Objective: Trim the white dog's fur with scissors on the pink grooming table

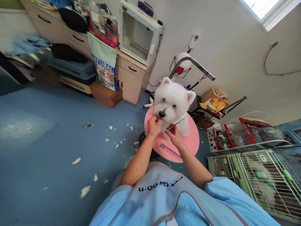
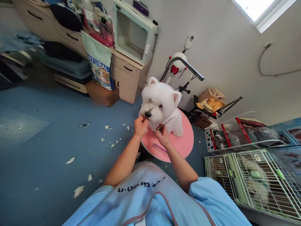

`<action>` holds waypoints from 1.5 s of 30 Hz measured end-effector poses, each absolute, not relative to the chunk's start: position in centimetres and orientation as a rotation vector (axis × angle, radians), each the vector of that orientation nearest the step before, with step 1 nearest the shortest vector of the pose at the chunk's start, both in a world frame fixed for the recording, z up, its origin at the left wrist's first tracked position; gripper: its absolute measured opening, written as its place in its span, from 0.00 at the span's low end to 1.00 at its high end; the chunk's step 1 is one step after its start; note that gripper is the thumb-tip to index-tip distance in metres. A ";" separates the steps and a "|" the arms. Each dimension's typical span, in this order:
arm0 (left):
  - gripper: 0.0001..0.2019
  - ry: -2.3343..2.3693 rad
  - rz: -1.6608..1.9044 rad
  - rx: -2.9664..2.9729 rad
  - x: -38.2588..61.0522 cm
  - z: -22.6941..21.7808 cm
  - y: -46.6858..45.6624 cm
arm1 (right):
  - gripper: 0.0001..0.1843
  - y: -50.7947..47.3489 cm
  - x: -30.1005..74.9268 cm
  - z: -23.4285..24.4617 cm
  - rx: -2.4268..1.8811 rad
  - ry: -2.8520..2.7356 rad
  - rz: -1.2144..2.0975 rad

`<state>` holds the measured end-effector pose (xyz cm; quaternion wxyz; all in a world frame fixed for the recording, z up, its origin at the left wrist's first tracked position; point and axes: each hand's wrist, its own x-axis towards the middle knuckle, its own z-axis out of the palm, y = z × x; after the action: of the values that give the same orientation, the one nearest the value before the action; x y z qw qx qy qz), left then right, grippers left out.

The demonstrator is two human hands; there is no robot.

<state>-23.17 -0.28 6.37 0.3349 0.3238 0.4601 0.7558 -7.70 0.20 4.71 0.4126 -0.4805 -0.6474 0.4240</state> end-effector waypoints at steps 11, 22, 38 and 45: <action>0.16 1.157 2.009 0.786 -23.5 6.7 -0.7 | 0.23 3.5 -4.1 8.4 -1.139 -1.926 1.059; 0.14 1.164 2.052 0.876 -24.4 7.9 -1.4 | 0.24 4.6 -3.9 8.7 -1.057 -1.958 1.037; 0.15 1.159 2.065 0.895 -24.3 8.0 -1.7 | 0.18 4.3 -3.9 10.1 -1.151 -1.941 0.812; 0.16 1.173 2.041 0.882 -24.3 7.9 -1.8 | 0.20 4.0 -4.1 10.5 -1.106 -1.952 0.885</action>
<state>-24.25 -1.78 7.88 0.3085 0.3338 0.4439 0.7723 -4.11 4.02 10.46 0.3567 -0.4284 -0.7561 0.3429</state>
